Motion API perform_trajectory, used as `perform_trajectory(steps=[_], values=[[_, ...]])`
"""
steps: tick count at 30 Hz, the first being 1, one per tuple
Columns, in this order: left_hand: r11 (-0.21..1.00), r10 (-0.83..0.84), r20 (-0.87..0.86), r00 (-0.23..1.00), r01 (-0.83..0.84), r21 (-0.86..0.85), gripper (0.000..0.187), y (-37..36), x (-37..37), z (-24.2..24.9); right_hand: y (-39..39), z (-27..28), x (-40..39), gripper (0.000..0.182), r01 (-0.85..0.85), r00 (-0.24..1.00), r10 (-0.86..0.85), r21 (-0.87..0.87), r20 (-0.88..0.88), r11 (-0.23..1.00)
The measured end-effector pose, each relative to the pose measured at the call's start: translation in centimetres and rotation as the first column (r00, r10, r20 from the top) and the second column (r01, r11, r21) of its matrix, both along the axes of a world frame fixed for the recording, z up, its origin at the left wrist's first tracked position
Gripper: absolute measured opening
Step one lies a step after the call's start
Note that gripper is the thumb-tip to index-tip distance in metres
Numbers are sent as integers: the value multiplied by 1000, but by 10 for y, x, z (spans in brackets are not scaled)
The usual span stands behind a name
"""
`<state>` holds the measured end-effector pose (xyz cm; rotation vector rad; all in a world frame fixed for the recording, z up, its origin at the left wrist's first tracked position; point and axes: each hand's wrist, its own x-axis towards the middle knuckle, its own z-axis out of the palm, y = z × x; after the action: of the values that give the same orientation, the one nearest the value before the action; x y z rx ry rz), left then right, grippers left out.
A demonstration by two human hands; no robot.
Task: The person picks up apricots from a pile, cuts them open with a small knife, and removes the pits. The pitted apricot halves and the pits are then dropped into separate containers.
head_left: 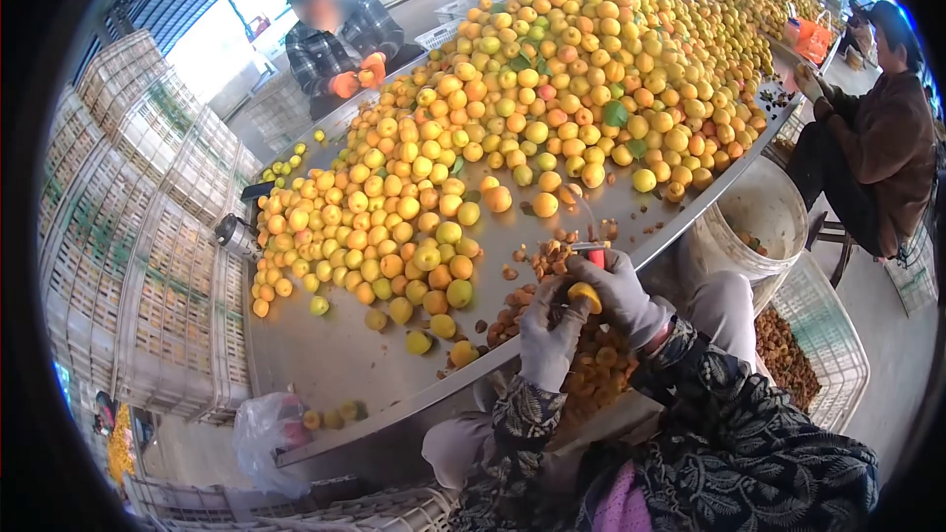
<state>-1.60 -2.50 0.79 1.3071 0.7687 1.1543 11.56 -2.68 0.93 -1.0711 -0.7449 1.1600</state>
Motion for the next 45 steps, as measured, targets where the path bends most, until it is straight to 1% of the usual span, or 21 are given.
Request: perform_trajectory(steps=[1, 5, 7, 9, 13, 14, 15, 19, 22, 24, 25, 28, 30, 34, 36, 38, 39, 40, 42, 43, 45], values=[[1000, 3, 1, 1000, -3, 1, 27, 1, 0, -3, 3, 0, -3, 21, 66, 989, -65, 1, 131, 998], [984, -49, 270, 962, 92, -152, 26, 7, 3, -23, 9, 8, -10, 22, 122, 976, -130, 56, 172, 991], [982, -21, 395, 919, 93, -164, 27, 8, 0, -23, 16, 18, -12, 21, 157, 986, -148, 133, -76, 979], [847, 107, 598, 795, 242, -473, 30, 15, -5, -10, 15, 44, -15, 22, 146, 985, -131, 134, -111, 980], [763, 35, 646, 762, 397, -510, 32, 20, -10, -8, 32, 56, -31, 30, 194, 972, -163, 187, -170, 963], [970, -122, 219, 968, 164, -182, 27, 18, -11, -6, 35, 55, -34, 30, 208, 971, -174, 226, -162, 952], [960, -25, -274, 961, 99, 262, 27, 16, -13, -3, 35, 53, -35, 27, 177, 974, -137, 228, -182, 958], [904, 173, -377, 910, 5, 427, 29, 13, -17, 7, 37, 50, -53, 24, 203, 972, -234, 382, 36, 901], [923, 189, -536, 823, 38, 383, 27, 24, -19, -18, 34, 51, -59, 21, 125, 992, -130, 291, -5, 949], [995, 63, -193, 979, -77, -67, 24, 30, -8, -46, 34, 49, -59, 20, 87, 995, -94, 252, 19, 964], [995, 64, -191, 979, -78, -68, 24, 36, -6, -71, 35, 47, -59, 20, 37, 999, -39, 211, 7, 977], [977, 213, -372, 904, -191, 94, 20, 44, -9, -101, 43, 39, -54, 19, -37, 998, 48, 199, -51, 979], [772, 416, -526, 742, 19, 636, 19, 38, -19, -67, 41, 43, -47, 17, -183, 956, 216, 173, -197, 968], [647, 480, -554, 681, 151, 747, 19, 47, -27, -130, 43, 41, -48, 16, -309, 916, 344, 179, -209, 934], [859, 154, -477, 865, 121, 498, 42, 40, -32, -137, 44, 43, -36, 13, -465, 856, 499, 217, -136, 858], [917, 89, -403, 911, 83, 389, 40, 39, -26, -112, 49, 37, -33, 11, -506, 810, 554, 248, -193, 826], [963, 38, -318, 947, 50, 266, 39, 36, -22, -88, 48, 49, -42, 15, -247, 899, 333, 300, -285, 922], [991, 0, -225, 974, 30, 134, 37, 34, -18, -64, 54, 46, -34, 21, -197, 883, 306, 312, -357, 930], [990, -34, -20, 999, 30, -139, 34, 35, -13, -31, 65, 45, -26, 24, 151, 941, -67, 233, -331, 961], [798, -112, 712, 693, 490, -351, 27, 40, -13, -25, 69, 43, -17, 25, 216, 912, -139, 165, -386, 962], [787, -110, 683, 722, 483, -384, 27, 43, -12, -13, 66, 36, 3, 25, 251, 911, -184, 143, -368, 957]])
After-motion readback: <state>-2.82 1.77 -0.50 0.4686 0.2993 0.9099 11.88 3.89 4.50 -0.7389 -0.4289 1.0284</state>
